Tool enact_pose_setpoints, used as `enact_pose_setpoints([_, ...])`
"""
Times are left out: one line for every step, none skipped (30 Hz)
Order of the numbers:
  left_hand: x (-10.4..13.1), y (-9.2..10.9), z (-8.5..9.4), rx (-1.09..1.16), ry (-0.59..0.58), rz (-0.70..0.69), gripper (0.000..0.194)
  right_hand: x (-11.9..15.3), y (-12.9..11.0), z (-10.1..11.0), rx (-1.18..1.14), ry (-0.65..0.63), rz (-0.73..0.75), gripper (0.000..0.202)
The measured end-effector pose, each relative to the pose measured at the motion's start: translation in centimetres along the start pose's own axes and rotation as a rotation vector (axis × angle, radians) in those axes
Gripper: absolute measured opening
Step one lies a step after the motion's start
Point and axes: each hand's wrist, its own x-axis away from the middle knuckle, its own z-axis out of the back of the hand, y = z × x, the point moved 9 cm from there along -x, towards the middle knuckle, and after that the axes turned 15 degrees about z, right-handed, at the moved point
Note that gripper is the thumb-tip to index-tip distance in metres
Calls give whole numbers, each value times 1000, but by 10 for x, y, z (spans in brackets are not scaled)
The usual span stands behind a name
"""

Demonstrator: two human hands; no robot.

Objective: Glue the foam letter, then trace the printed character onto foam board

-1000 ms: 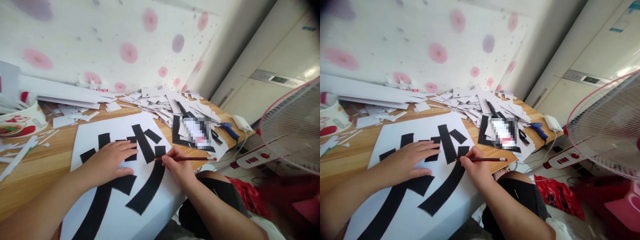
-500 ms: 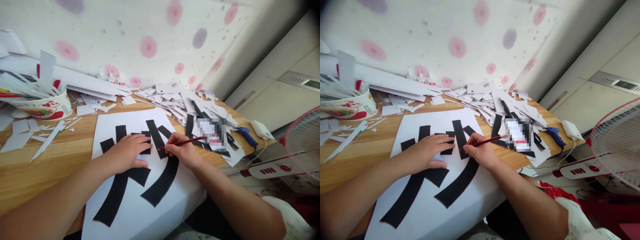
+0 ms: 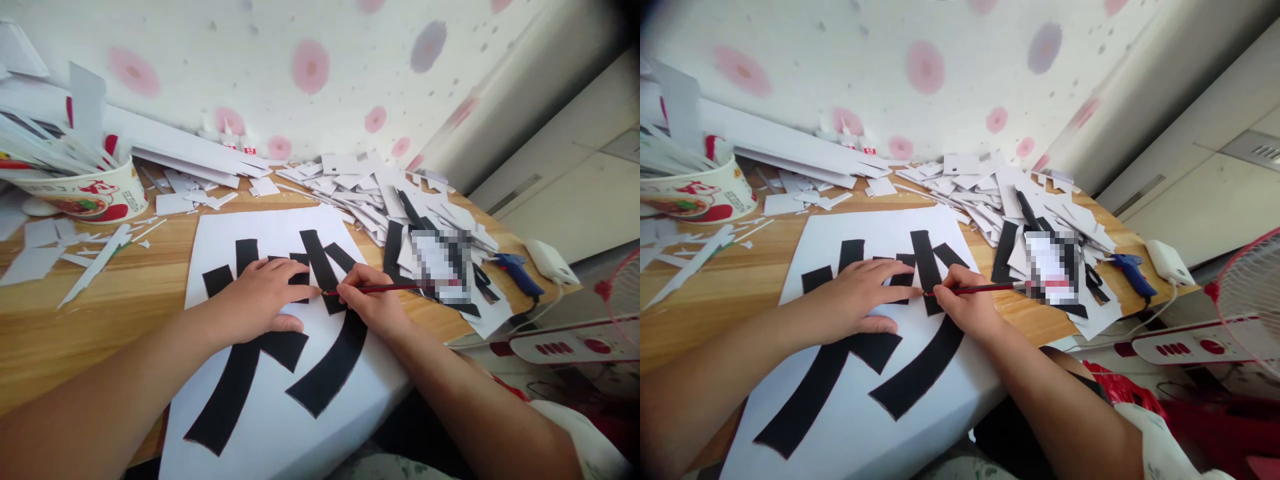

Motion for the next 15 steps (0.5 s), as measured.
enact_pose_setpoints([0,0,0,-4,2,-4,49,0,-1,0,0,-3,8,17])
enact_pose_setpoints([0,1,0,-9,6,-10,49,-1,-2,0,-5,-6,15,17])
enact_pose_setpoints([0,2,0,-14,9,-18,49,-1,-3,0,-13,-8,20,17])
enact_pose_setpoints([0,2,-1,-20,8,-25,49,-1,-3,0,-20,-11,23,17])
enact_pose_setpoints([0,2,-1,-25,7,-29,49,-1,-4,1,-27,-12,28,16])
enact_pose_setpoints([0,3,-2,-32,5,-29,48,0,-5,1,-32,-14,32,16])
enact_pose_setpoints([0,2,-2,-37,4,-29,48,0,-6,1,-33,-15,37,17])
enact_pose_setpoints([0,3,-3,-41,4,-30,48,0,-6,2,-33,-15,41,17])
enact_pose_setpoints([0,2,-4,-44,6,-30,48,1,-6,2,-35,-15,43,18])
enact_pose_setpoints([0,3,-4,-45,7,-32,48,1,-6,2,-41,-13,43,18])
enact_pose_setpoints([0,3,-5,-45,6,-32,48,1,-6,2,-51,-10,41,18])
enact_pose_setpoints([0,2,-6,-42,3,-32,48,2,-6,2,-66,-8,38,19])
enact_pose_setpoints([0,2,-6,-39,-3,-29,47,2,-5,2,-84,-6,34,19])
enact_pose_setpoints([0,2,-7,-35,-9,-24,47,2,-5,1,-99,-5,33,20])
enact_pose_setpoints([0,1,-7,-31,-14,-19,47,2,-6,1,-110,-7,33,20])
